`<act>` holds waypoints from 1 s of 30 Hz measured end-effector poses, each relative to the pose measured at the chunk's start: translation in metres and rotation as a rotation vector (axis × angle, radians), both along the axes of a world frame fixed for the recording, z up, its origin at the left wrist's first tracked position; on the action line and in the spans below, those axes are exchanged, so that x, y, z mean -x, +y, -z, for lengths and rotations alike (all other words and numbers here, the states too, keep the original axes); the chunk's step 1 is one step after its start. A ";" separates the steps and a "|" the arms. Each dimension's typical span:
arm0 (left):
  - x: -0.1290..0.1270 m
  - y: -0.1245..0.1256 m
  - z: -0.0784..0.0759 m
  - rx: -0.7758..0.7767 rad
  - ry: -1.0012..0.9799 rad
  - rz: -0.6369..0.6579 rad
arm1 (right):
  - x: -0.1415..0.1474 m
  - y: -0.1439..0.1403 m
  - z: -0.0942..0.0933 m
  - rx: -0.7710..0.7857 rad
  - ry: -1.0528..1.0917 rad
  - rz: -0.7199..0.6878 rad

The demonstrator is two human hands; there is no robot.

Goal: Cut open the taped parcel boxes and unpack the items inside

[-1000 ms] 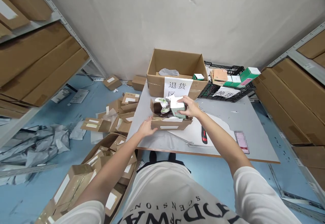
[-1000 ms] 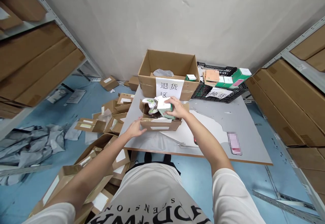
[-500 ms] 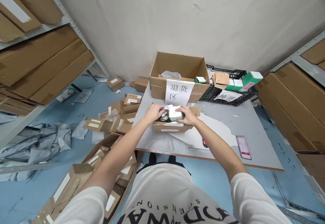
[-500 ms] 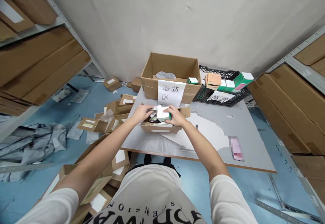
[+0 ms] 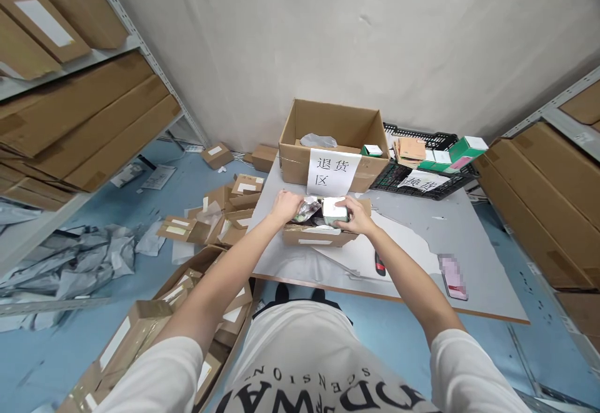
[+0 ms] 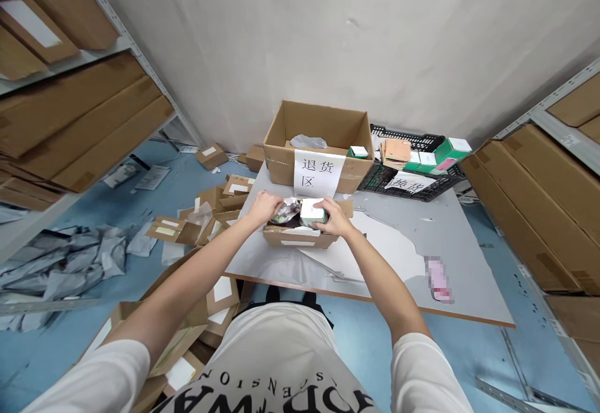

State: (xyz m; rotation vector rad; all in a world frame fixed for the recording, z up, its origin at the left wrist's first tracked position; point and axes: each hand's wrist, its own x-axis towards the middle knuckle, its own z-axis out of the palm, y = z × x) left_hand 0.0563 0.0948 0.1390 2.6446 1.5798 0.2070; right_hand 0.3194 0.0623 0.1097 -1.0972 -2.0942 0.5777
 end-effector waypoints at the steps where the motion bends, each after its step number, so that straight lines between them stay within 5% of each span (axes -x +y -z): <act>1: 0.001 0.000 0.002 0.012 0.005 0.006 | -0.002 0.000 -0.001 -0.006 0.020 0.009; 12: 0.001 0.010 0.022 0.334 0.127 0.109 | -0.017 0.006 -0.041 -0.136 0.194 0.161; 17: 0.003 -0.005 0.017 0.466 -0.081 0.218 | -0.030 0.008 -0.066 -0.210 0.221 0.237; 20: 0.004 -0.019 0.015 0.448 -0.035 0.274 | -0.044 0.008 -0.079 -0.271 0.233 0.264; 25: 0.000 -0.033 0.021 0.349 0.211 0.187 | -0.070 0.006 -0.101 -0.411 0.249 0.348; 30: 0.002 -0.032 0.023 0.287 0.173 0.184 | -0.095 0.001 -0.109 -0.482 0.231 0.492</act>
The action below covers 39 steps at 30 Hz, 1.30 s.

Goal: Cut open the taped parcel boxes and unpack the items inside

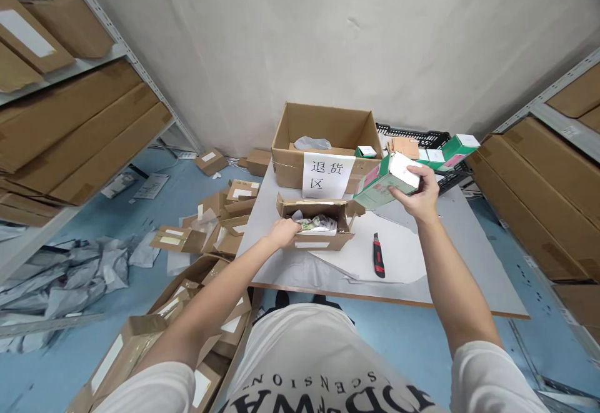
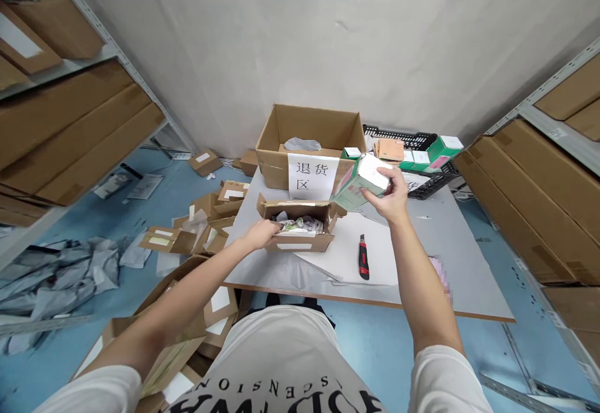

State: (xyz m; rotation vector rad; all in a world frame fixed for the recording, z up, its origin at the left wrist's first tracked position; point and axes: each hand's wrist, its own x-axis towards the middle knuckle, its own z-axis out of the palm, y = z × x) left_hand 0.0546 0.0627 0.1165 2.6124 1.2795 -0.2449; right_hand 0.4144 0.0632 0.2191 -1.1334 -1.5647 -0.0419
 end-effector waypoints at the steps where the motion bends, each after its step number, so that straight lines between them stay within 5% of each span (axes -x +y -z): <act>1: 0.001 0.001 -0.001 -0.013 -0.009 0.005 | -0.005 -0.001 0.001 -0.001 -0.002 0.009; 6: 0.010 0.008 -0.005 -0.064 0.035 -0.055 | -0.022 -0.007 0.020 0.025 0.001 0.036; 12: 0.042 0.013 -0.004 -0.112 0.120 -0.124 | -0.028 -0.019 0.067 0.112 0.029 0.072; 19: 0.084 0.005 0.003 -0.171 0.144 -0.148 | 0.007 -0.046 0.137 0.345 0.124 0.052; 25: 0.090 -0.002 0.014 -0.152 0.075 -0.182 | 0.030 -0.063 0.196 0.463 0.077 0.018; 29: 0.091 -0.005 0.010 -0.187 -0.076 -0.173 | 0.034 -0.068 0.219 0.491 0.027 0.056; 35: 0.064 -0.037 0.001 -0.290 -0.358 -0.229 | 0.042 -0.081 0.232 0.552 0.013 0.004; 39: -0.008 -0.069 0.024 -0.006 -0.632 -0.009 | 0.041 -0.087 0.232 0.572 -0.008 -0.067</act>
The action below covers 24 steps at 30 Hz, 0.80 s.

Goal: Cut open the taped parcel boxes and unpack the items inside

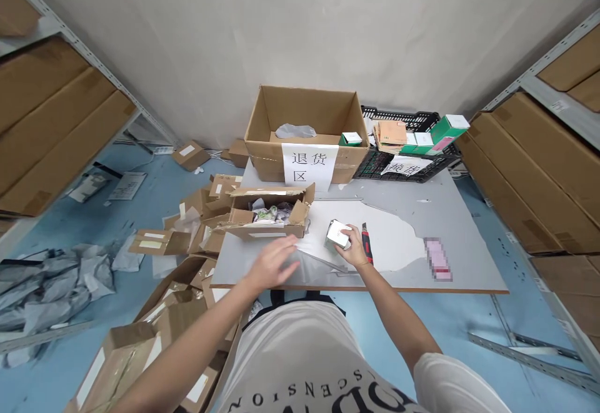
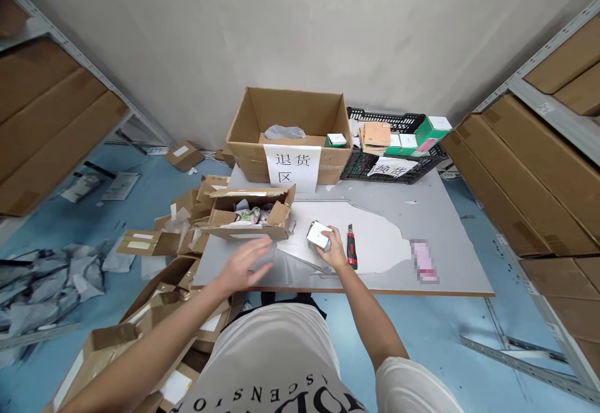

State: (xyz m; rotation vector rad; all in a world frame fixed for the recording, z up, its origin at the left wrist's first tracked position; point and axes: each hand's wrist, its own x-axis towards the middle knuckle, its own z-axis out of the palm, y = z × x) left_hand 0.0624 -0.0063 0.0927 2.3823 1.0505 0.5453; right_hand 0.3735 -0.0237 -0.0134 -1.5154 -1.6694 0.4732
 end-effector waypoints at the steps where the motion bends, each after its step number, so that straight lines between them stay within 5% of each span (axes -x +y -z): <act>1: -0.022 -0.003 0.010 0.095 -0.046 0.043 | -0.002 0.000 -0.002 0.014 -0.005 -0.022; 5: -0.100 0.013 0.055 0.410 -0.116 -0.094 | -0.016 0.006 -0.012 0.090 -0.042 -0.137; 9: -0.139 0.044 0.082 0.494 -0.204 -0.057 | -0.026 0.011 -0.020 0.163 -0.068 -0.215; 16: -0.148 0.054 0.089 0.465 -0.241 -0.035 | -0.026 0.007 -0.037 0.170 -0.090 -0.197; 21: -0.147 0.044 0.093 0.414 -0.231 -0.124 | -0.005 0.013 -0.054 0.155 -0.113 0.092; 24: -0.148 0.038 0.095 0.405 -0.239 -0.167 | 0.014 0.017 -0.061 0.258 -0.204 0.152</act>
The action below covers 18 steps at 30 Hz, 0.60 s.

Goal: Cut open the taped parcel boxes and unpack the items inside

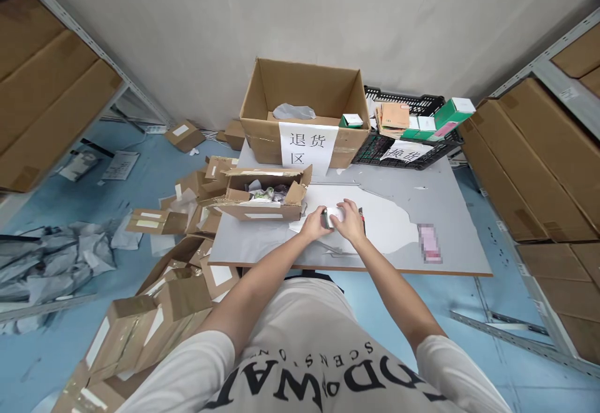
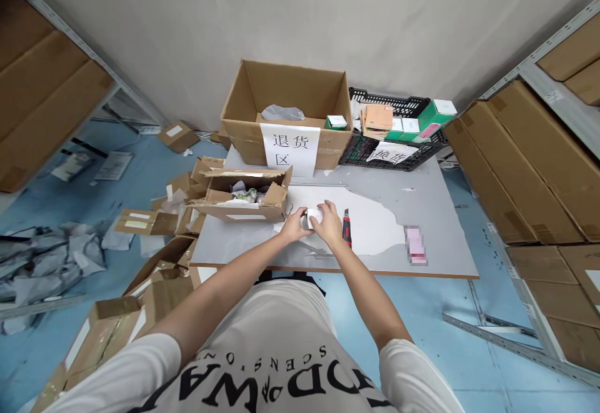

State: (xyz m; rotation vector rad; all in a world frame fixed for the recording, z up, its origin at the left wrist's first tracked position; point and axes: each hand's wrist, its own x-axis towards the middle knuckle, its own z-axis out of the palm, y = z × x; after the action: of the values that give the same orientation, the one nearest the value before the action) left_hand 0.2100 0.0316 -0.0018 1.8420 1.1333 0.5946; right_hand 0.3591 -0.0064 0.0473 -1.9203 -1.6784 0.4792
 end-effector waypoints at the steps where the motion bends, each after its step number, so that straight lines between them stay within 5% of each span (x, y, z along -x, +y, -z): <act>1: 0.000 -0.001 0.000 -0.001 -0.001 -0.013 | 0.006 0.001 -0.002 0.038 -0.032 0.004; 9: 0.001 -0.002 -0.001 0.006 -0.014 -0.048 | 0.023 0.008 -0.014 0.249 -0.213 -0.006; 18: 0.000 0.000 -0.001 -0.001 -0.004 -0.006 | 0.026 0.010 -0.017 0.265 -0.343 -0.061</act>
State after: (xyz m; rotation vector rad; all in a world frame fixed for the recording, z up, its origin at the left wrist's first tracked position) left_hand 0.2096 0.0319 -0.0011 1.8381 1.1365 0.6027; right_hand 0.3333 0.0040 0.0645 -2.2499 -1.9754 0.4317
